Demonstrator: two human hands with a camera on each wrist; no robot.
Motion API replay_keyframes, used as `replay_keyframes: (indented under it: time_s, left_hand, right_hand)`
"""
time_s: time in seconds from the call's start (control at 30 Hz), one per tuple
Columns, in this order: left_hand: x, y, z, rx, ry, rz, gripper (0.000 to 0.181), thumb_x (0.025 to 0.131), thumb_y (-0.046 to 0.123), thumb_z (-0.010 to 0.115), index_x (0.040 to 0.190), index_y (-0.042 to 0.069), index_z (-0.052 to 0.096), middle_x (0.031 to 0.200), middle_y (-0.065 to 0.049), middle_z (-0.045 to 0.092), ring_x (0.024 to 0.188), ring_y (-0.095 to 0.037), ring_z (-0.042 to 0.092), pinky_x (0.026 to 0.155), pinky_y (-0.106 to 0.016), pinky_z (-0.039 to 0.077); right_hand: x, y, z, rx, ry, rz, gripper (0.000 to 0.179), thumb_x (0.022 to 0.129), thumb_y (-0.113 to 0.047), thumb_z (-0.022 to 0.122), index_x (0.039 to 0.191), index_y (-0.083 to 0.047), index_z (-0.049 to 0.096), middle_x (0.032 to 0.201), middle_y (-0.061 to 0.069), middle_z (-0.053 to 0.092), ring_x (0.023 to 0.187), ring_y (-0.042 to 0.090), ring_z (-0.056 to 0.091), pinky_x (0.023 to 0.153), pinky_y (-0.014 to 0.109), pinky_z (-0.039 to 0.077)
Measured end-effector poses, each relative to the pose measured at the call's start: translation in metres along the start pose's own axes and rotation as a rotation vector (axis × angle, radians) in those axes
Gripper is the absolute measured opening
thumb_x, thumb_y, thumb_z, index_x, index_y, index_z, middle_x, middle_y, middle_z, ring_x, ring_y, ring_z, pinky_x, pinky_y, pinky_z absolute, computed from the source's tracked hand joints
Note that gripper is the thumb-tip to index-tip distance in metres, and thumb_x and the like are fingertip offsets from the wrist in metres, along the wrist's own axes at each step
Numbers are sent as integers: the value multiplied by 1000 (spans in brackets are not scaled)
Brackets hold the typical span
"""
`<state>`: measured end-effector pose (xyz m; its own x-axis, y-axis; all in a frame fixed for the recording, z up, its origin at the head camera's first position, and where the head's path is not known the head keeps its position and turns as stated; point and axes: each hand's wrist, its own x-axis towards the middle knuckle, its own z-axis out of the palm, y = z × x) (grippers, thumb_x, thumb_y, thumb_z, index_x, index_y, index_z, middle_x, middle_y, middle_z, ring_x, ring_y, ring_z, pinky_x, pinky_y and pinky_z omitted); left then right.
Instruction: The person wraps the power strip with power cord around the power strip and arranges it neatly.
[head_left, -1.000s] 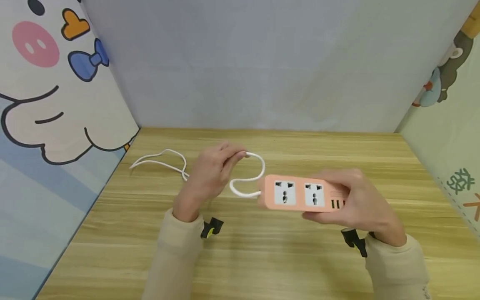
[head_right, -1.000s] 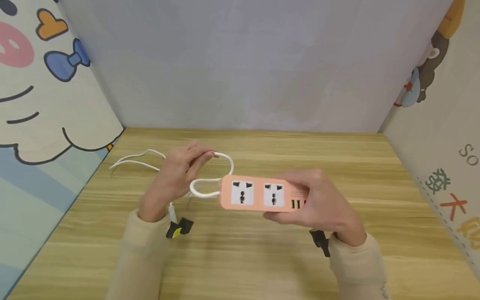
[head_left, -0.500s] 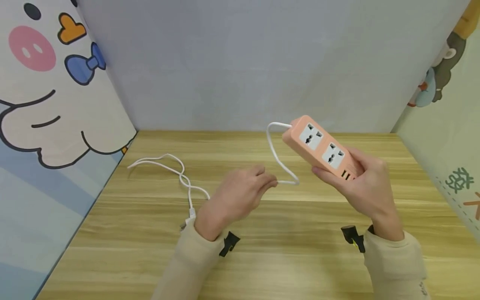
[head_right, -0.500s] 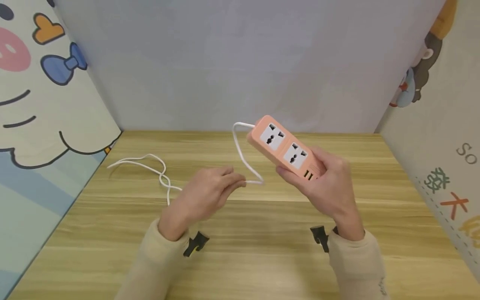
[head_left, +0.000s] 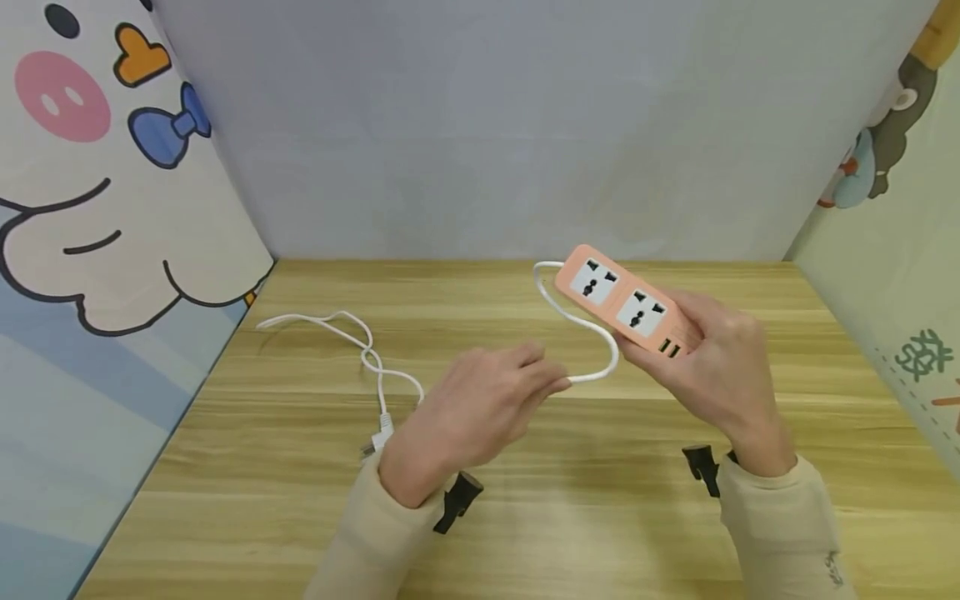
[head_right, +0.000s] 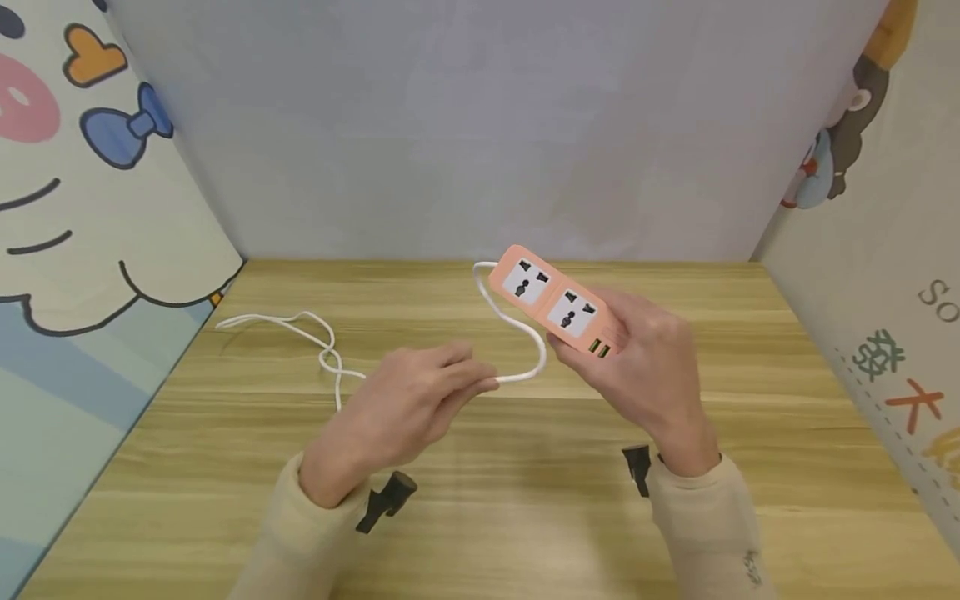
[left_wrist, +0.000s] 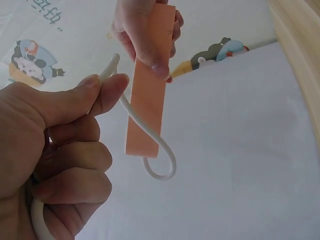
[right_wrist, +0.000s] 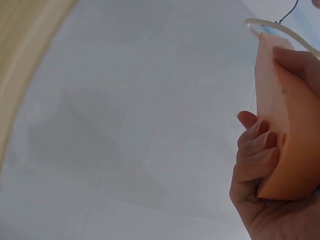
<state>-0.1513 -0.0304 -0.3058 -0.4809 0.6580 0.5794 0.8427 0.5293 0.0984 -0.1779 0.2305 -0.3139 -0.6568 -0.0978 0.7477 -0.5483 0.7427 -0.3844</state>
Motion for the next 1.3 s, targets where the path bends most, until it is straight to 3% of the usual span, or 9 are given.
replay_keyframes:
  time_s: [0.2, 0.43, 0.63, 0.8, 1.03, 1.3]
  left_hand:
    - [-2, -6, -7, -87, 64, 38, 10, 100, 15, 64, 98, 9, 73, 75, 3, 49, 57, -5, 40, 56, -13, 37]
    - [-4, -11, -13, -121, 99, 32, 11, 100, 12, 64, 100, 7, 74, 77, 1, 51, 59, -6, 41, 58, -15, 40]
    - [-5, -16, -17, -171, 161, 18, 6, 96, 8, 68, 99, 8, 73, 76, 0, 49, 59, -6, 37, 56, -16, 36]
    - [-7, -21, -21, -176, 187, 4, 12, 100, 13, 63, 102, 8, 74, 72, 0, 42, 57, -5, 29, 54, -17, 31]
    - [-10, -27, -25, -207, 221, -24, 13, 100, 10, 63, 105, 6, 75, 71, 0, 45, 57, -6, 30, 53, -18, 31]
    - [-11, -37, -24, -189, 301, -12, 18, 101, 15, 62, 101, 3, 75, 72, -3, 53, 56, -8, 37, 52, -19, 34]
  right_hand:
    - [-2, 3, 3, -17, -60, -49, 43, 66, -20, 91, 105, -8, 78, 75, 6, 72, 55, 10, 46, 51, 18, 33]
    - [-2, 4, 5, -21, -150, -67, 41, 66, -23, 92, 102, -9, 78, 75, 3, 72, 53, 6, 46, 49, 18, 34]
    - [-1, 4, 5, 0, -215, -70, 39, 68, -27, 93, 100, -12, 78, 75, -3, 72, 52, 5, 46, 49, 18, 36]
    - [-1, 3, 5, 18, -285, -81, 39, 70, -29, 93, 102, -16, 78, 78, -7, 72, 52, 3, 46, 49, 18, 37]
    - [-3, 0, 5, 66, -389, -95, 43, 70, -29, 94, 108, -21, 77, 79, -10, 72, 53, 2, 47, 50, 18, 39]
    - [-5, -3, 5, 106, -454, -131, 37, 68, -28, 95, 99, -21, 76, 78, -13, 68, 58, 2, 49, 53, 18, 41]
